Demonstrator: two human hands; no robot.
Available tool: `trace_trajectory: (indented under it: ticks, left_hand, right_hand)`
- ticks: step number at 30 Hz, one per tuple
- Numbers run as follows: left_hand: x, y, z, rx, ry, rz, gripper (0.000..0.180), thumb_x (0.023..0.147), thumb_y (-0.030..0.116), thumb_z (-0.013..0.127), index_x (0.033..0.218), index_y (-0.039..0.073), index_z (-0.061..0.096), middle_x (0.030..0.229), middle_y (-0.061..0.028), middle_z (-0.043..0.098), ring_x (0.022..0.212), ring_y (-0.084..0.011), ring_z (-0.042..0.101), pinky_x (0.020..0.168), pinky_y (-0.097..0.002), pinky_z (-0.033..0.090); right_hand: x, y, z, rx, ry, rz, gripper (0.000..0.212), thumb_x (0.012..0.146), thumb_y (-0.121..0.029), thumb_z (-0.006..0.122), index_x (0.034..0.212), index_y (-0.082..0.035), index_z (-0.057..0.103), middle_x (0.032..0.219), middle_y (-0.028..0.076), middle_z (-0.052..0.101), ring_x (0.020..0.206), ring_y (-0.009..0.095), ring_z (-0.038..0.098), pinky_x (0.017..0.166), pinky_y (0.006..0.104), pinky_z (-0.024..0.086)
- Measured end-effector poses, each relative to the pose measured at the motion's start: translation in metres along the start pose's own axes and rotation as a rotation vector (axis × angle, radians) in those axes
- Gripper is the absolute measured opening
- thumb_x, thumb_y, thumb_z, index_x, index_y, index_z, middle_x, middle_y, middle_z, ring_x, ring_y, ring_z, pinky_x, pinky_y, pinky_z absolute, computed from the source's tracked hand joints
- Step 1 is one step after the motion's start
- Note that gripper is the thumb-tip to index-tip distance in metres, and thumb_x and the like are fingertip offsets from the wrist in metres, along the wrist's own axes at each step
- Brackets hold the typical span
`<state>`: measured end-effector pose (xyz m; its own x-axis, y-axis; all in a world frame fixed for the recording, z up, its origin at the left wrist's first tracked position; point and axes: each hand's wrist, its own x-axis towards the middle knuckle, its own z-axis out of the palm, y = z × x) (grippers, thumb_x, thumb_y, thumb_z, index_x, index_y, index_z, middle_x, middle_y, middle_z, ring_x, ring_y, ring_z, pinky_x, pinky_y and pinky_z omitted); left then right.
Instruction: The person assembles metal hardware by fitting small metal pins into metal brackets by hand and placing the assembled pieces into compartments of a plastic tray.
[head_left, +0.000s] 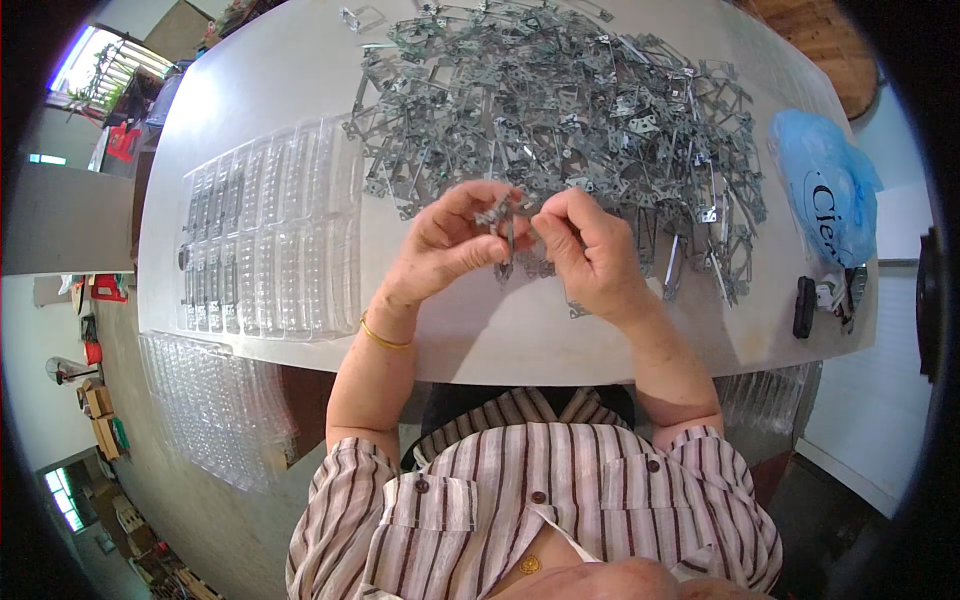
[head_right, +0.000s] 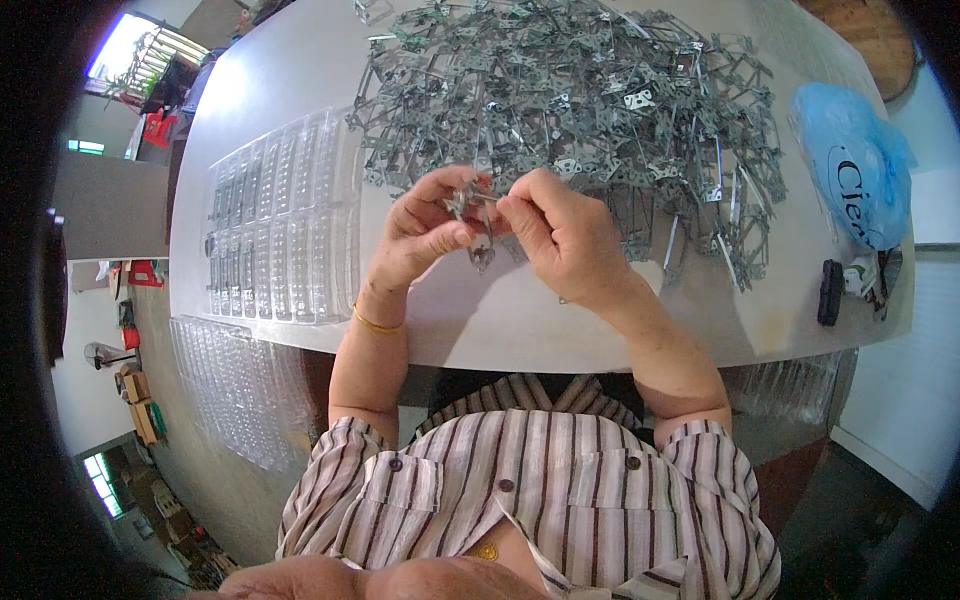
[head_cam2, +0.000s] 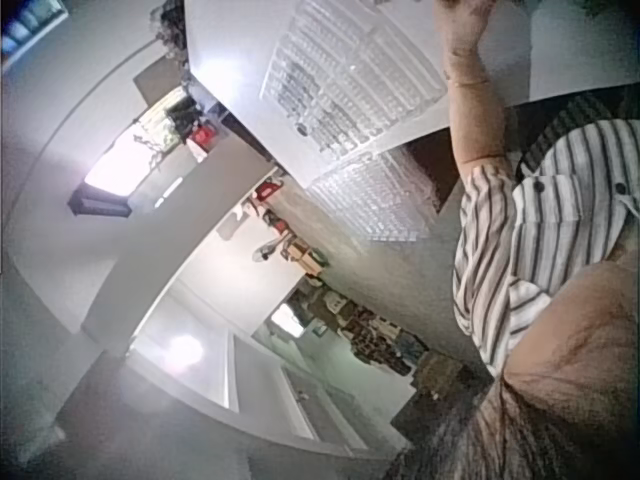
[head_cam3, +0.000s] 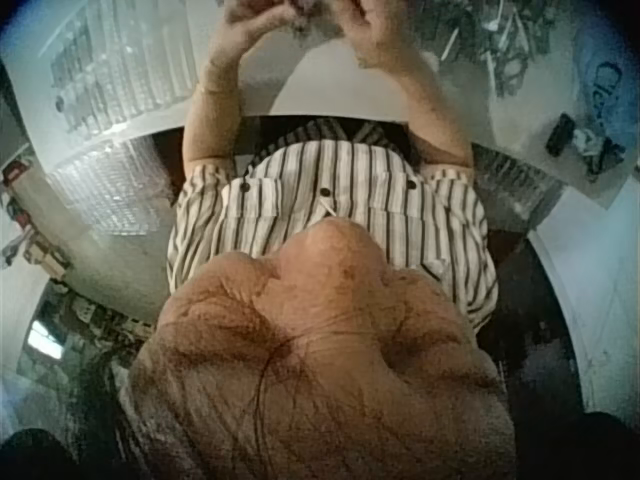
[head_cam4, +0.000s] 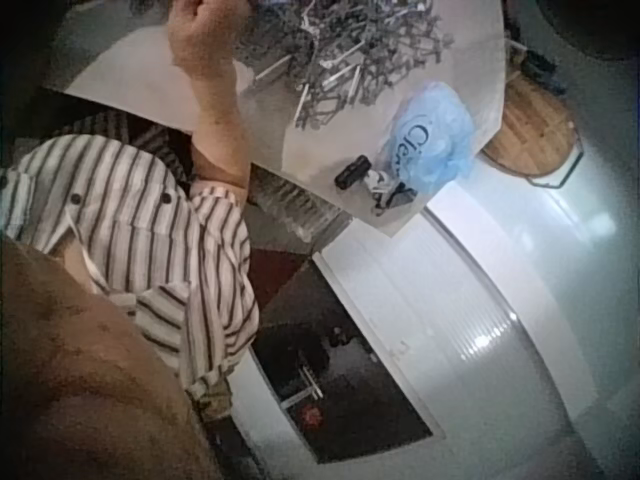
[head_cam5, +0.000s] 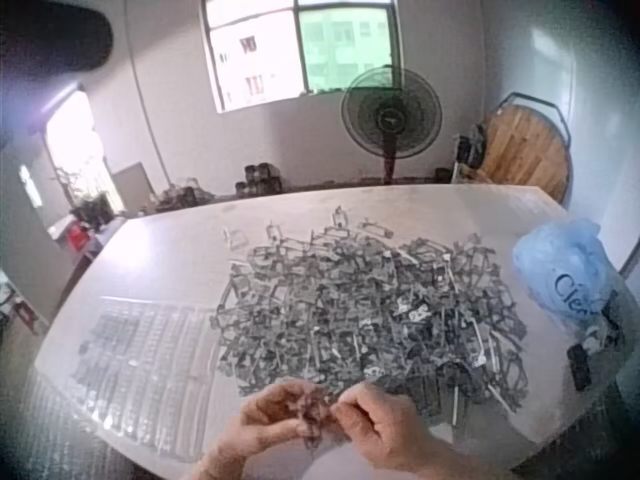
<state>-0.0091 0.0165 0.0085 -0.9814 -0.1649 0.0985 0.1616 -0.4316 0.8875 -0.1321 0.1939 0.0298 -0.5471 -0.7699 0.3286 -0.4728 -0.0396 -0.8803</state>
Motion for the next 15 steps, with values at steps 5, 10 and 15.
trace_trajectory:
  ticks: [5, 10, 15]
  left_hand:
    - [0.002, -0.001, -0.011, -0.139, 0.009, 0.181, 0.064, 0.093, 0.013, 0.073, 0.146, 0.001, 0.040, 0.128, -0.0186, 0.062, 0.118, -0.0314, 0.064, 0.108, -0.0448, 0.048]
    - [0.004, -0.008, -0.012, -0.159, 0.015, 0.325, 0.055, 0.091, 0.007, 0.072, 0.140, 0.006, 0.047, 0.139, -0.0191, 0.057, 0.140, -0.0342, 0.047, 0.118, -0.0483, 0.037]
    - [0.002, -0.005, -0.006, -0.071, 0.044, 0.286, 0.051, 0.090, 0.004, 0.072, 0.135, 0.005, 0.050, 0.143, -0.0188, 0.055, 0.141, -0.0343, 0.046, 0.119, -0.0491, 0.036]
  right_hand:
    - [0.004, -0.003, -0.002, 0.328, -0.035, 0.347, 0.017, 0.105, -0.020, 0.057, 0.103, -0.004, 0.060, 0.082, 0.003, 0.066, 0.072, 0.010, 0.067, 0.059, 0.0251, 0.050]
    - [0.001, 0.007, 0.007, 0.660, -0.190, 0.476, 0.017, 0.105, -0.020, 0.057, 0.106, -0.003, 0.061, 0.094, 0.004, 0.067, 0.083, 0.012, 0.068, 0.068, 0.0256, 0.055]
    - [0.002, 0.010, 0.007, 0.635, -0.048, 0.338, 0.014, 0.105, -0.016, 0.058, 0.104, -0.002, 0.061, 0.096, 0.004, 0.067, 0.085, 0.011, 0.068, 0.073, 0.0268, 0.057]
